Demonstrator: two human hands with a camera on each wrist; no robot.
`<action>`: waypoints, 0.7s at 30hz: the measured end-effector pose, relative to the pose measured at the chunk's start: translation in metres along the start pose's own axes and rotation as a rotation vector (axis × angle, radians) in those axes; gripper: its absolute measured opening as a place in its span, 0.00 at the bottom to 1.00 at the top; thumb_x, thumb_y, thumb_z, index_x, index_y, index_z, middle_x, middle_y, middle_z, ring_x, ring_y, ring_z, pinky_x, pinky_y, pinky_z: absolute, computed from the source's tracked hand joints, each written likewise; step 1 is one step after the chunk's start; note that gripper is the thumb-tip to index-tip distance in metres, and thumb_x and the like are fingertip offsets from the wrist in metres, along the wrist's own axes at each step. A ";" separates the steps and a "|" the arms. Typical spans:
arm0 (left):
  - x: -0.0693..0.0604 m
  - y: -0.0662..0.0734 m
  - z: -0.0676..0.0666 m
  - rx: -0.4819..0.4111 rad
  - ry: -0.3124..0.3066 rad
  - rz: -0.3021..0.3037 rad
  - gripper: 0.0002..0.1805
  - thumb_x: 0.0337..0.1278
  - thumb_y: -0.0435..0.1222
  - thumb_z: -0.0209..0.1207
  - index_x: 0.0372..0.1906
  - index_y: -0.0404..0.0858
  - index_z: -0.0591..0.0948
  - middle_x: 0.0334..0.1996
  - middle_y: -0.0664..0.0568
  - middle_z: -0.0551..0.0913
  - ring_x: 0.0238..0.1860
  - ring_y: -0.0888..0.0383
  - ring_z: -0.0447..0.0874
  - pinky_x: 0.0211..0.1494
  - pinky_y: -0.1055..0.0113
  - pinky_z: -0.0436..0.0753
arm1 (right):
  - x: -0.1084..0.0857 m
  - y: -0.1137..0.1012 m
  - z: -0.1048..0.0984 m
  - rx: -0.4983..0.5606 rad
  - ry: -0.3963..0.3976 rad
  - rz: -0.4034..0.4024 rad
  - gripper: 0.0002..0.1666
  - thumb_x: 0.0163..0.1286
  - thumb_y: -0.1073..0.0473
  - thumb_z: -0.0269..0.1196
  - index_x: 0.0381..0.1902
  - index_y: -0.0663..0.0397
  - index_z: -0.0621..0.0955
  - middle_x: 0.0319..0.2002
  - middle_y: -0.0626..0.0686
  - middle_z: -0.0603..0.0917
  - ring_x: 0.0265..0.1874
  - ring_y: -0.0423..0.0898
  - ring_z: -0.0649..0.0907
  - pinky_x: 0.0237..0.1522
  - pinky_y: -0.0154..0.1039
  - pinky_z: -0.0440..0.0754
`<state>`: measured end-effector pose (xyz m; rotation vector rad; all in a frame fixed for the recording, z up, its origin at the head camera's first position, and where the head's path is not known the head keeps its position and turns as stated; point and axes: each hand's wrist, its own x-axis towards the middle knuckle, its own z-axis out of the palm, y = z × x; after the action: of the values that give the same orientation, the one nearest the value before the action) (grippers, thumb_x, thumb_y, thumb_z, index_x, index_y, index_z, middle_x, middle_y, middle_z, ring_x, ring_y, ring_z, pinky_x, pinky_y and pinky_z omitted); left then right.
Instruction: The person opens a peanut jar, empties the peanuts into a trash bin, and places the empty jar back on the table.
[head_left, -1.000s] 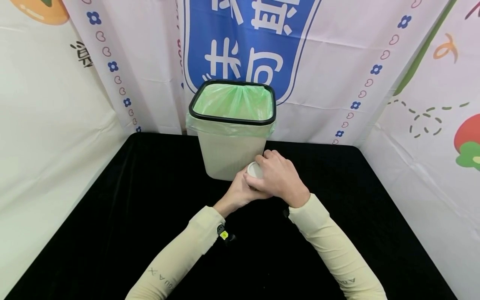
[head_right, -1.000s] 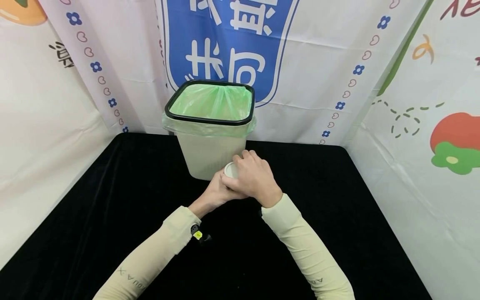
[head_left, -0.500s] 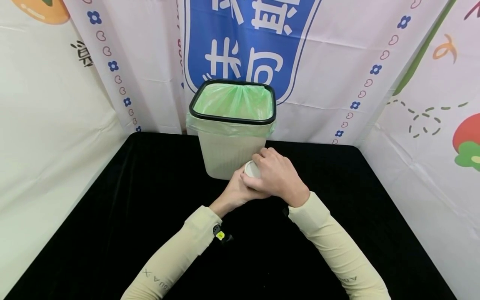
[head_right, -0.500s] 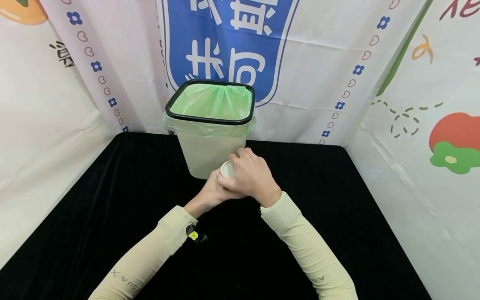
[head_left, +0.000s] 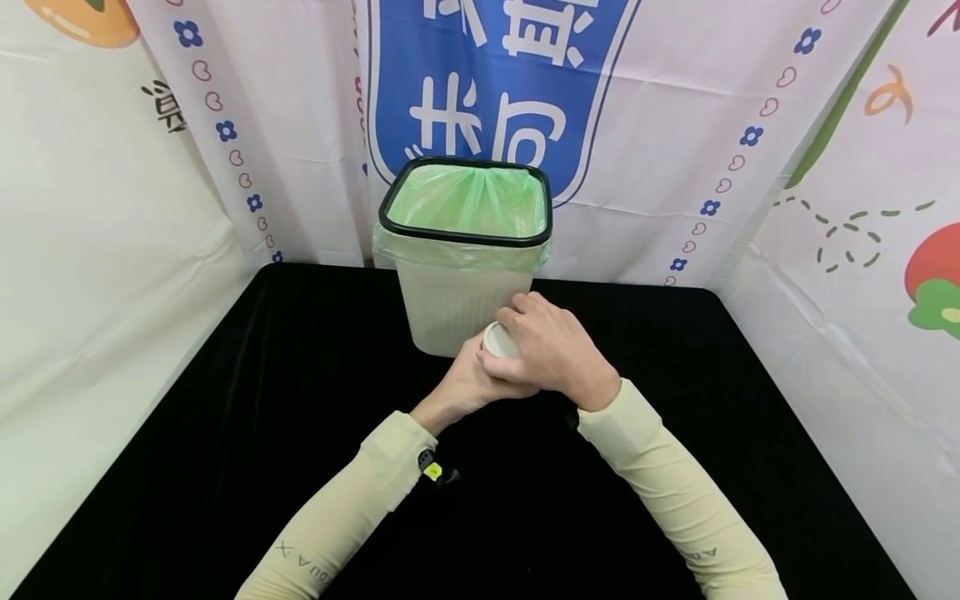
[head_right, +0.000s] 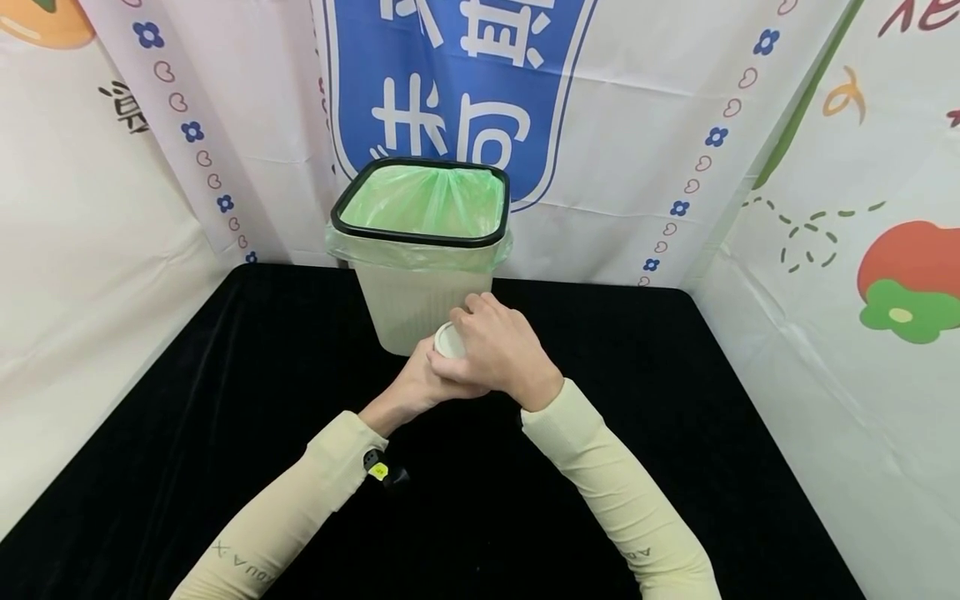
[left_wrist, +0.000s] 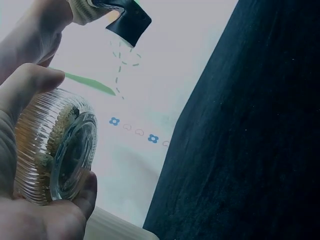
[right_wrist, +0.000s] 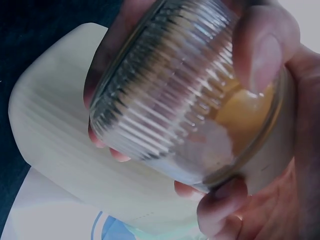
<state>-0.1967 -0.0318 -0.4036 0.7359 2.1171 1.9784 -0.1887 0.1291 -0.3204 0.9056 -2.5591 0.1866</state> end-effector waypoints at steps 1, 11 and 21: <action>0.000 0.000 0.000 -0.001 -0.003 0.002 0.45 0.48 0.29 0.79 0.73 0.44 0.72 0.64 0.46 0.80 0.59 0.51 0.81 0.60 0.60 0.84 | 0.000 0.000 0.000 0.002 -0.004 -0.003 0.29 0.65 0.34 0.64 0.45 0.52 0.88 0.38 0.52 0.83 0.37 0.50 0.81 0.34 0.48 0.88; -0.004 0.002 -0.005 0.034 -0.021 -0.023 0.45 0.49 0.33 0.79 0.73 0.47 0.71 0.65 0.50 0.80 0.60 0.52 0.81 0.63 0.57 0.84 | 0.002 -0.001 -0.005 0.051 -0.078 -0.027 0.31 0.66 0.32 0.64 0.52 0.49 0.88 0.43 0.51 0.84 0.40 0.48 0.81 0.36 0.47 0.88; -0.008 0.004 -0.007 -0.025 -0.041 -0.036 0.46 0.48 0.29 0.79 0.73 0.45 0.71 0.65 0.48 0.80 0.60 0.52 0.82 0.62 0.59 0.84 | 0.005 0.001 -0.010 0.077 -0.126 -0.069 0.30 0.64 0.31 0.66 0.54 0.43 0.88 0.43 0.48 0.83 0.40 0.45 0.80 0.35 0.43 0.85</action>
<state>-0.1924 -0.0418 -0.4004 0.7226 2.0644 1.9512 -0.1889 0.1295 -0.3095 1.0642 -2.6461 0.2149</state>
